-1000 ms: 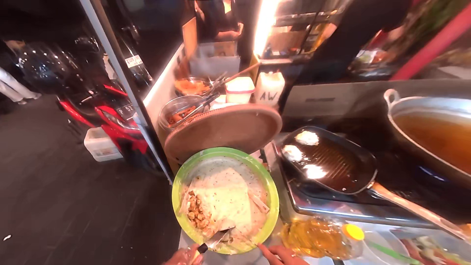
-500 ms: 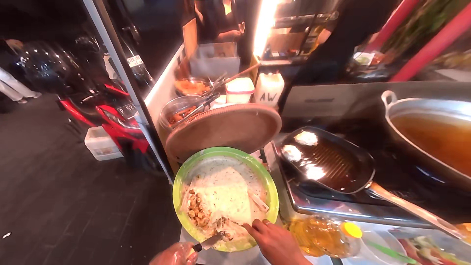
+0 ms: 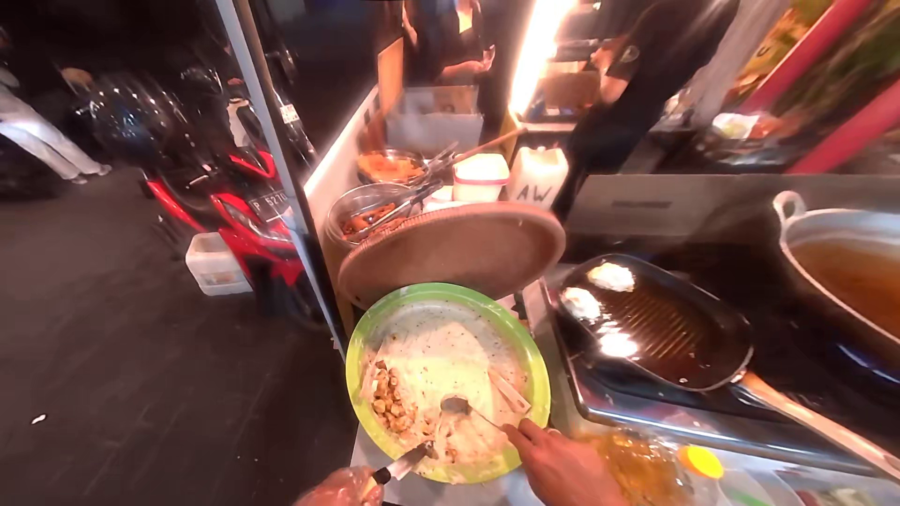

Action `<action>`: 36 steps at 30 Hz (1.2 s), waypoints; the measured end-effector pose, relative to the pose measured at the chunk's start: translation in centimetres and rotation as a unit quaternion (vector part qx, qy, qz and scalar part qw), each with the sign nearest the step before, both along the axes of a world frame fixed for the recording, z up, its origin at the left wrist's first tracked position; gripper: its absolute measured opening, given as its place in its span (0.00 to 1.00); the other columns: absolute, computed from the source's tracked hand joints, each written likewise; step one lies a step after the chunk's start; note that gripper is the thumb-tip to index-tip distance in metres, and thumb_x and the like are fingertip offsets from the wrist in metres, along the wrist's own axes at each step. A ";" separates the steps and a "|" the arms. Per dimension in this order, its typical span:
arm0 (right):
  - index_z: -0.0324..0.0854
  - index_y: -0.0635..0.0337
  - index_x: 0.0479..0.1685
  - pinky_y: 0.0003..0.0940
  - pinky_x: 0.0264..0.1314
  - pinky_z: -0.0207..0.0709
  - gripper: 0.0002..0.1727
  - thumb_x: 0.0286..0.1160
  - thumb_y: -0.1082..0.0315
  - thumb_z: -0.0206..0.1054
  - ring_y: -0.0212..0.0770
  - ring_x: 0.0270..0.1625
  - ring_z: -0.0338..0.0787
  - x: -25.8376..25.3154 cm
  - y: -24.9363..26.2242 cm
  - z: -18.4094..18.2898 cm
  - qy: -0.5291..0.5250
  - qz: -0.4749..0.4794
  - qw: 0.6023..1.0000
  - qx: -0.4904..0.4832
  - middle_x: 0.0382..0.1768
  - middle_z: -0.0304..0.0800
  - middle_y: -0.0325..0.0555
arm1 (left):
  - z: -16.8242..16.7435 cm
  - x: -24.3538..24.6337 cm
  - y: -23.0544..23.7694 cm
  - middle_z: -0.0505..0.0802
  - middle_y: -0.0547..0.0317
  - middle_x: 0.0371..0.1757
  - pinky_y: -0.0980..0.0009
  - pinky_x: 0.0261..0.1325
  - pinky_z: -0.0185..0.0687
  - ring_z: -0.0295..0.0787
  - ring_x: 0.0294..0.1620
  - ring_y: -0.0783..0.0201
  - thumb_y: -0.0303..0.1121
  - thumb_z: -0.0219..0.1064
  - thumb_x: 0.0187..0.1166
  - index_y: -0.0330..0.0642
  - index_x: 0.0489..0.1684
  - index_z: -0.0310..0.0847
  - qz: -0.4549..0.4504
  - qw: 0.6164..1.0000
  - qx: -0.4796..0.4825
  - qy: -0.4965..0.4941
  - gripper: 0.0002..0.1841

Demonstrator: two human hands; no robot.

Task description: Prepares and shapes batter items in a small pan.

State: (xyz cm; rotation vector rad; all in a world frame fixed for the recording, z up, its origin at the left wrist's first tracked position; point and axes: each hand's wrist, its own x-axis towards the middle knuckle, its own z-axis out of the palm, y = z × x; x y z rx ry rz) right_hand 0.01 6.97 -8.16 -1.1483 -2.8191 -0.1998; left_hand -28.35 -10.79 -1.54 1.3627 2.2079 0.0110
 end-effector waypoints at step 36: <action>0.87 0.36 0.70 0.55 0.27 0.83 0.22 0.83 0.65 0.58 0.55 0.31 0.93 0.4 -2.9 -0.9 0.021 0.026 0.982 -0.184 0.34 0.93 0.49 | -0.2 -2.6 -0.9 0.94 0.59 0.62 0.52 0.69 0.84 0.92 0.63 0.59 0.58 0.55 0.87 0.55 0.71 0.86 0.057 0.992 0.110 -0.034 0.26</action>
